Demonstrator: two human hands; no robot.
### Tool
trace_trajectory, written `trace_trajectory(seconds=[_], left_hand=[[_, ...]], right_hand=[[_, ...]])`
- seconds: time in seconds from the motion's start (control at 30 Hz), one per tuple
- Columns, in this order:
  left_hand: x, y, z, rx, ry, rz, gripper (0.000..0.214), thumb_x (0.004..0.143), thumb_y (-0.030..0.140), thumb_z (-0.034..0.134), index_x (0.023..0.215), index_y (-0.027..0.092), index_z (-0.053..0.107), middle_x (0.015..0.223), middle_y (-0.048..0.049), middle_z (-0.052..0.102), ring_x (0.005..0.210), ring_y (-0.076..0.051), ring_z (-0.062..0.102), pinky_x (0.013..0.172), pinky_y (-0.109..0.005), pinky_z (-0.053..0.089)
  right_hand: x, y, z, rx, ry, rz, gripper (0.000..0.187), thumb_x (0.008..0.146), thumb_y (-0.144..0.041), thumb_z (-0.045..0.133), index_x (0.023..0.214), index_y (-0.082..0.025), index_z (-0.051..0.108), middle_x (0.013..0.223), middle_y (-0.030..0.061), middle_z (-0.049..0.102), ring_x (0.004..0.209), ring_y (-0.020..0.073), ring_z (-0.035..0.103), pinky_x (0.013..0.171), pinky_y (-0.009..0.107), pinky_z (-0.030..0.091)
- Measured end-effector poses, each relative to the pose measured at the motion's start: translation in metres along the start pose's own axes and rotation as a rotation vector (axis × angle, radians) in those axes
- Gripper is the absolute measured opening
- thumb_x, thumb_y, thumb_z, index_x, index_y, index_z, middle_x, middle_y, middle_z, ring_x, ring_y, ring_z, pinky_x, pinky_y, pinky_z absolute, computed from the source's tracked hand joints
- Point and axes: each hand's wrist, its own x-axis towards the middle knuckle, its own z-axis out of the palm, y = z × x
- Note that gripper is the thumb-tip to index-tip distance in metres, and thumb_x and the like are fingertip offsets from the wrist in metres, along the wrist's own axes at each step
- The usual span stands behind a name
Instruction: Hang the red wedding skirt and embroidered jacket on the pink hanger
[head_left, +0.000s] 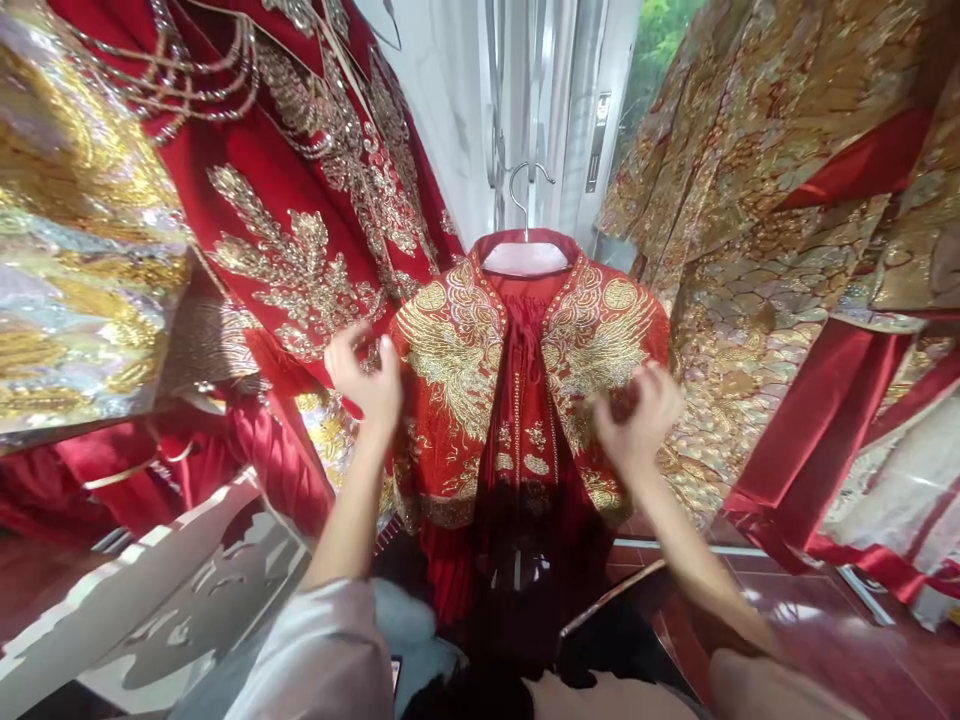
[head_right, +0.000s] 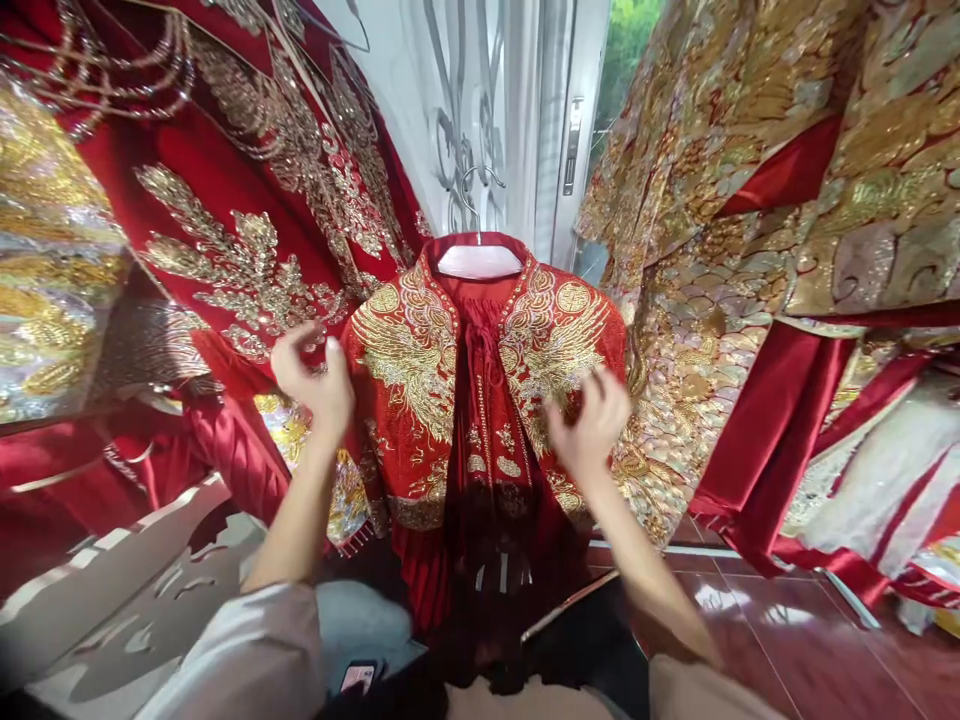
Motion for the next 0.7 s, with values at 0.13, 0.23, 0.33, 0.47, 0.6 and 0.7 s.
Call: trace_trajectory(seconds=[0.13,0.23,0.33,0.47,0.6,0.7], left_hand=[[-0.094,0.031,0.022,0.253,-0.236,0.059,0.062,0.078,0.054,0.058,0.126,0.016,0.051,0.133,-0.0213,0.049,0.124,-0.039,0.042,0.102,-0.061,0.029],[-0.122,0.026,0.038,0.317,-0.406,0.104,0.051,0.084,0.031,0.053,0.132,0.013,0.046,0.138,-0.0225,0.044,0.125,-0.037,0.043,0.101,-0.054,0.034],[-0.122,0.013,0.029,0.341,-0.507,0.065,0.039,0.087,0.019,0.041,0.123,0.011,0.051,0.114,-0.0210,0.062,0.103,-0.031,0.061,0.088,-0.043,0.045],[-0.130,0.039,-0.008,0.412,-0.637,-0.024,0.029,0.088,0.019,0.036,0.107,0.013,0.057,0.074,-0.0122,0.067,0.069,-0.027,0.066,0.062,-0.034,0.047],[-0.150,0.094,-0.026,0.178,-0.709,0.135,0.019,0.087,0.017,0.040,0.092,0.018,0.058,0.073,-0.0088,0.065,0.070,-0.023,0.066,0.066,-0.029,0.048],[-0.161,0.106,-0.008,0.095,-0.787,0.111,0.027,0.089,0.012,0.032,0.098,0.014,0.057,0.084,-0.0139,0.066,0.075,-0.025,0.066,0.070,-0.033,0.050]], right_hand=[[-0.068,-0.014,0.017,-0.173,-0.280,0.023,0.046,0.084,-0.023,0.043,0.130,-0.017,0.051,0.140,0.0232,0.036,0.124,0.0378,0.038,0.092,0.057,0.036],[-0.067,0.001,0.011,-0.104,-0.282,0.074,0.044,0.084,-0.012,0.033,0.119,-0.017,0.058,0.127,0.0194,0.050,0.114,0.0303,0.049,0.091,0.048,0.041],[-0.059,0.003,-0.012,-0.105,-0.340,0.220,0.036,0.085,-0.017,0.030,0.105,-0.011,0.060,0.093,0.0201,0.061,0.089,0.0303,0.057,0.079,0.044,0.044],[-0.055,-0.049,-0.046,-0.051,-0.537,0.367,0.033,0.080,-0.017,0.030,0.097,-0.009,0.058,0.066,0.0132,0.057,0.062,0.0266,0.053,0.061,0.036,0.039],[-0.038,-0.114,-0.052,0.227,-0.482,0.253,0.031,0.079,-0.017,0.029,0.093,-0.014,0.056,0.067,0.0083,0.056,0.062,0.0204,0.052,0.061,0.029,0.039],[-0.031,-0.124,-0.027,0.256,-0.484,0.287,0.036,0.081,-0.017,0.027,0.103,-0.011,0.055,0.071,0.0089,0.059,0.064,0.0194,0.053,0.062,0.028,0.040]])
